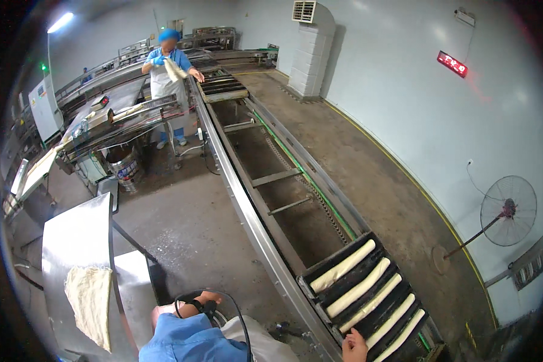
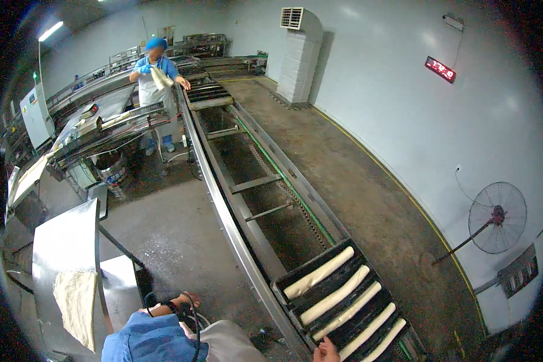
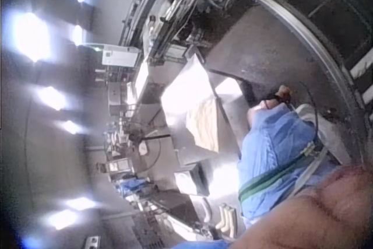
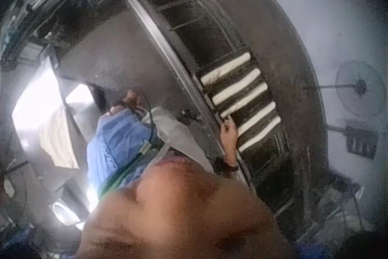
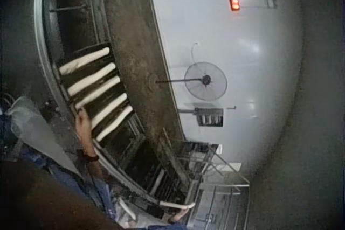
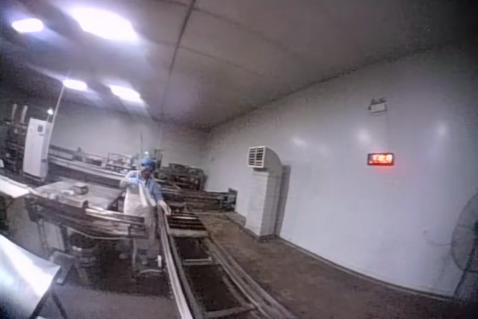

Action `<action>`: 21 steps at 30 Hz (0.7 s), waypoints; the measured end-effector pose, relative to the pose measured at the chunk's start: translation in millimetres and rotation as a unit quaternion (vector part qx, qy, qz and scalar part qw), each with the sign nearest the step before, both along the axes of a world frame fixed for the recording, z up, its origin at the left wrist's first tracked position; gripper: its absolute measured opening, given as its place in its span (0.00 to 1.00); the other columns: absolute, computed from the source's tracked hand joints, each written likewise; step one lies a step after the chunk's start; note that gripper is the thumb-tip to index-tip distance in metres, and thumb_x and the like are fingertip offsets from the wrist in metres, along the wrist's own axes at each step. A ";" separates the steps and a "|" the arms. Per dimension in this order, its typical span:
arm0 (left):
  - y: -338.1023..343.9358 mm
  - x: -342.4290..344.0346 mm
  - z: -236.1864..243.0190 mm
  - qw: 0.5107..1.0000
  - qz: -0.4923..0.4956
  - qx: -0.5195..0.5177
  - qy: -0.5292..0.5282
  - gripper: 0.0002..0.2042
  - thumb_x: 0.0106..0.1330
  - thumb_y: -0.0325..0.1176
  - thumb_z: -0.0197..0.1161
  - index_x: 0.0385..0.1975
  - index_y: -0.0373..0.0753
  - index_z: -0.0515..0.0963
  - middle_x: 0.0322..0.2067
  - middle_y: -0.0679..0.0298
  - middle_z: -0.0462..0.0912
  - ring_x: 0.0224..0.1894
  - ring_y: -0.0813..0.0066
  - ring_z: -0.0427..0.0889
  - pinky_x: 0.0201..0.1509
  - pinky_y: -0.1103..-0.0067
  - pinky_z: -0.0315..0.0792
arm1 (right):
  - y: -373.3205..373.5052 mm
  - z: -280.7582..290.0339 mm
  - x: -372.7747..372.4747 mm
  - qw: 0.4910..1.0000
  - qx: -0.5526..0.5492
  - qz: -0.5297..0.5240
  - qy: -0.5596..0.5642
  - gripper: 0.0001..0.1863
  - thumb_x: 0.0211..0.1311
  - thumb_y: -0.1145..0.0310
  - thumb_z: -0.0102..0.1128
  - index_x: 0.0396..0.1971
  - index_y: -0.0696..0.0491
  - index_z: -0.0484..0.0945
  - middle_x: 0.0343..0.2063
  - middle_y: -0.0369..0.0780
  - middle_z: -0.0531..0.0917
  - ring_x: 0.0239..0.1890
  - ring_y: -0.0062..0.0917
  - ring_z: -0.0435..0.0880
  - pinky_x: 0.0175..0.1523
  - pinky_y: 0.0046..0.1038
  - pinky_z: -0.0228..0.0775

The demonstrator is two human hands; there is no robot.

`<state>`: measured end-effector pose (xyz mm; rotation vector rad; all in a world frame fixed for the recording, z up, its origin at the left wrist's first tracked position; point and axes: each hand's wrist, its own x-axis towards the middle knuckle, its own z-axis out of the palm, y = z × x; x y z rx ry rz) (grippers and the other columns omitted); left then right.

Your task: Weigh long pieces of dough on a digital scale and place them onto a conveyor or baking trays.

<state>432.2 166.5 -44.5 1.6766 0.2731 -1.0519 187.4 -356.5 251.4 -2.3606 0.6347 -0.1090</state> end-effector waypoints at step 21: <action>-97.7 56.4 70.0 0.940 0.280 -0.190 0.032 0.15 0.71 0.46 0.50 0.48 0.44 0.75 0.48 0.63 0.79 0.54 0.62 0.77 0.51 0.63 0.73 | -25.3 115.7 -242.1 0.811 0.204 -0.460 -0.299 0.25 0.70 0.64 0.47 0.64 0.60 0.64 0.59 0.55 0.69 0.63 0.43 0.67 0.67 0.42 0.61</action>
